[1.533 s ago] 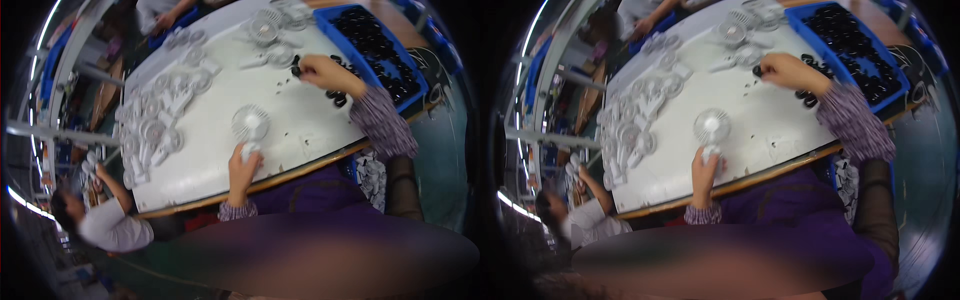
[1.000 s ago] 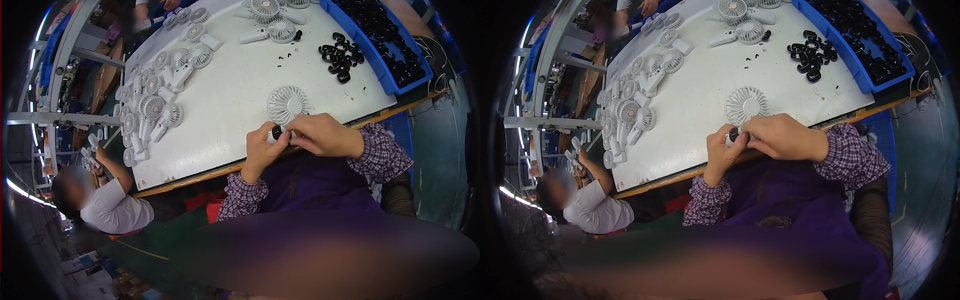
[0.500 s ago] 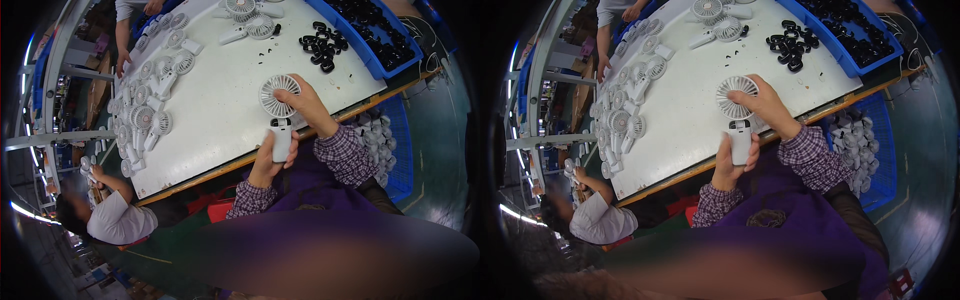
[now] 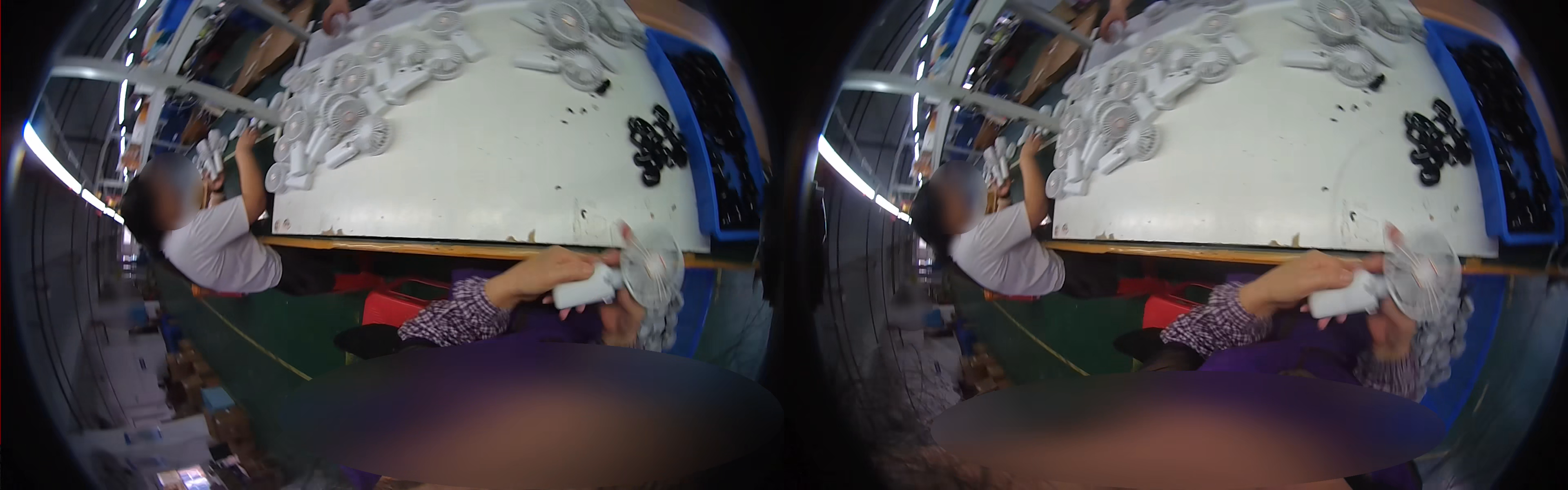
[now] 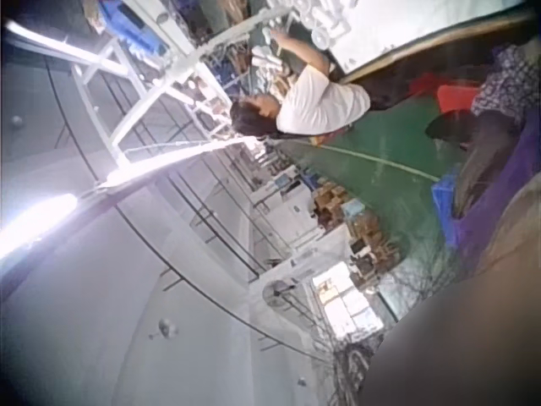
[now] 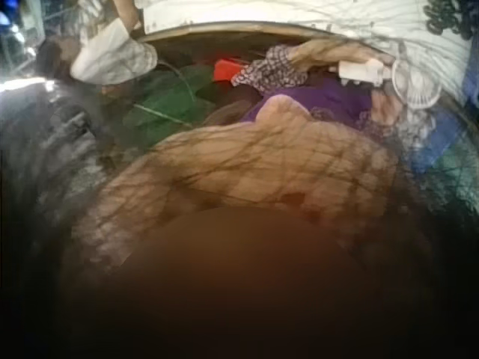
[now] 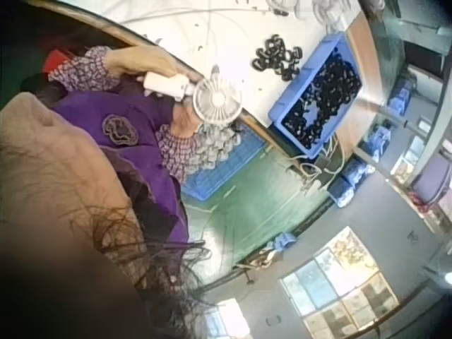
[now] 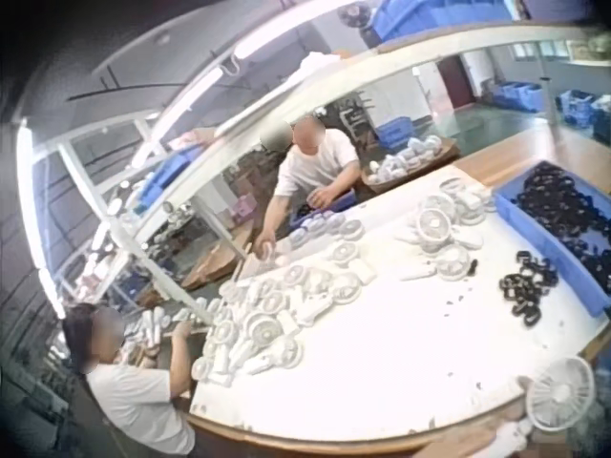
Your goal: The person assembles handheld fans by snapping a black clip onto a fan head, sliding the head into a handle, and placing the finished product into a blue basket.
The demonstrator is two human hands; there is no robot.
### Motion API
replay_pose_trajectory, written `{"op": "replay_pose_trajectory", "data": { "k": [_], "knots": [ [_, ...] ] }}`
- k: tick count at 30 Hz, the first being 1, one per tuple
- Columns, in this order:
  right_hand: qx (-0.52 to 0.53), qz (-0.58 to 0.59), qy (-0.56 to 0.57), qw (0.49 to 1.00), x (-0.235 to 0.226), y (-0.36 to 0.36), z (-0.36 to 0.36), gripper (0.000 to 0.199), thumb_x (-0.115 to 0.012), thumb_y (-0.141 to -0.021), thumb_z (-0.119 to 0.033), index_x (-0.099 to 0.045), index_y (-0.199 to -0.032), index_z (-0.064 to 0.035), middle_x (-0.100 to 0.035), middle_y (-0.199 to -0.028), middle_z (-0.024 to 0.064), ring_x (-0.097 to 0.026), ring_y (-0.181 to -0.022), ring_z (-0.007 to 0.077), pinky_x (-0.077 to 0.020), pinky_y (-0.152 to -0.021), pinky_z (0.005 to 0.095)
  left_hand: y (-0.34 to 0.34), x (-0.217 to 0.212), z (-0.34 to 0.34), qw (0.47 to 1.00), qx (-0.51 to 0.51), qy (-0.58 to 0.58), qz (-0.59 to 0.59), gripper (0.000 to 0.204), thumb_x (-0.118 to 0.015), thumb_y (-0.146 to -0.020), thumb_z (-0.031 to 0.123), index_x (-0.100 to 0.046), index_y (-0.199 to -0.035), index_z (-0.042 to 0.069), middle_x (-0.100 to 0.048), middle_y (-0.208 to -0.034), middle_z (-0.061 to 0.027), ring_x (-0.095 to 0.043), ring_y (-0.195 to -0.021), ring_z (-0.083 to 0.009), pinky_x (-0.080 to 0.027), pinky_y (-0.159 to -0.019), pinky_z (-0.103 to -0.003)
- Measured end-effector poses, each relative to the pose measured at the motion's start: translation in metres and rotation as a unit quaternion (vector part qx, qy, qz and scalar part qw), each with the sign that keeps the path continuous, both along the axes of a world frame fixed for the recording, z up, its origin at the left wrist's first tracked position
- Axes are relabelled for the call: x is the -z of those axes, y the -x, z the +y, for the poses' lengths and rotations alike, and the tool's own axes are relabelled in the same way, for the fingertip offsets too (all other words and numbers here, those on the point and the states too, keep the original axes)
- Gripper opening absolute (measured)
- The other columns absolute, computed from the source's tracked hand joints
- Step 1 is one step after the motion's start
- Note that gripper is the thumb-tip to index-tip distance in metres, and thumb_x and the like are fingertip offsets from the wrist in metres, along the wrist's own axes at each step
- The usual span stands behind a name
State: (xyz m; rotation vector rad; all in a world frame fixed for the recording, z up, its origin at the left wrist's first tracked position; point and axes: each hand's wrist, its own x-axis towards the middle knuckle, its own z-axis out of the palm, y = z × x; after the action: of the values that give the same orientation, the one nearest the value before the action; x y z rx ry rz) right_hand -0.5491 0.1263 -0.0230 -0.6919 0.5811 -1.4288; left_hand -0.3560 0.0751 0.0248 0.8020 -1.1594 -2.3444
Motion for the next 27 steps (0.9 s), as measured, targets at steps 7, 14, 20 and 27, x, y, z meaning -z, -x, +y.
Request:
{"op": "replay_pose_trajectory", "data": {
  "k": [7,14,20,27],
  "knots": [
    [0.162,0.016,-0.382,0.910,0.193,0.223,0.152,0.036,-0.050,-0.093,-0.033,-0.050,-0.115,-0.0041,-0.060,-0.096,0.0091,-0.060,-0.087,0.0205,-0.0486,-0.068,0.0328,-0.291,0.034,-0.094,0.477,-0.434,0.466,-0.606,0.036,-0.063,-0.078,0.013,-0.059,-0.113,0.005,-0.063,-0.107,-0.0145,-0.063,-0.092,-0.0261,-0.050,-0.078,-0.036],
    [0.285,0.097,-0.619,0.726,0.300,0.243,0.147,0.031,-0.058,-0.088,-0.031,-0.057,-0.098,-0.0029,-0.059,-0.080,0.0085,-0.059,-0.073,0.0216,-0.0496,-0.061,0.0339,-0.368,0.038,-0.146,0.464,-0.134,0.378,-0.790,0.050,-0.068,-0.066,0.025,-0.058,-0.110,0.003,-0.061,-0.107,-0.0180,-0.058,-0.100,-0.0361,-0.047,-0.084,-0.046],
    [0.129,0.217,-0.364,0.896,0.168,0.171,0.067,0.021,-0.059,-0.087,-0.020,-0.061,-0.102,-0.0048,-0.066,-0.087,0.0067,-0.062,-0.071,0.0157,-0.0494,-0.057,0.0254,-0.275,0.020,-0.101,0.574,-0.223,0.445,-0.650,0.049,-0.076,-0.064,0.033,-0.058,-0.099,0.003,-0.065,-0.088,-0.0165,-0.063,-0.077,-0.0319,-0.051,-0.067,-0.040],
    [-0.018,0.291,0.097,0.952,-0.048,0.005,-0.053,0.072,-0.064,-0.074,-0.006,-0.035,-0.139,-0.0041,-0.046,-0.128,0.0118,-0.052,-0.106,0.0207,-0.0436,-0.090,0.0317,-0.032,0.037,-0.029,0.650,-0.169,0.642,-0.370,0.044,-0.078,-0.069,0.035,-0.058,-0.096,0.007,-0.063,-0.079,-0.0114,-0.062,-0.064,-0.0275,-0.050,-0.056,-0.034]
  ]
}}
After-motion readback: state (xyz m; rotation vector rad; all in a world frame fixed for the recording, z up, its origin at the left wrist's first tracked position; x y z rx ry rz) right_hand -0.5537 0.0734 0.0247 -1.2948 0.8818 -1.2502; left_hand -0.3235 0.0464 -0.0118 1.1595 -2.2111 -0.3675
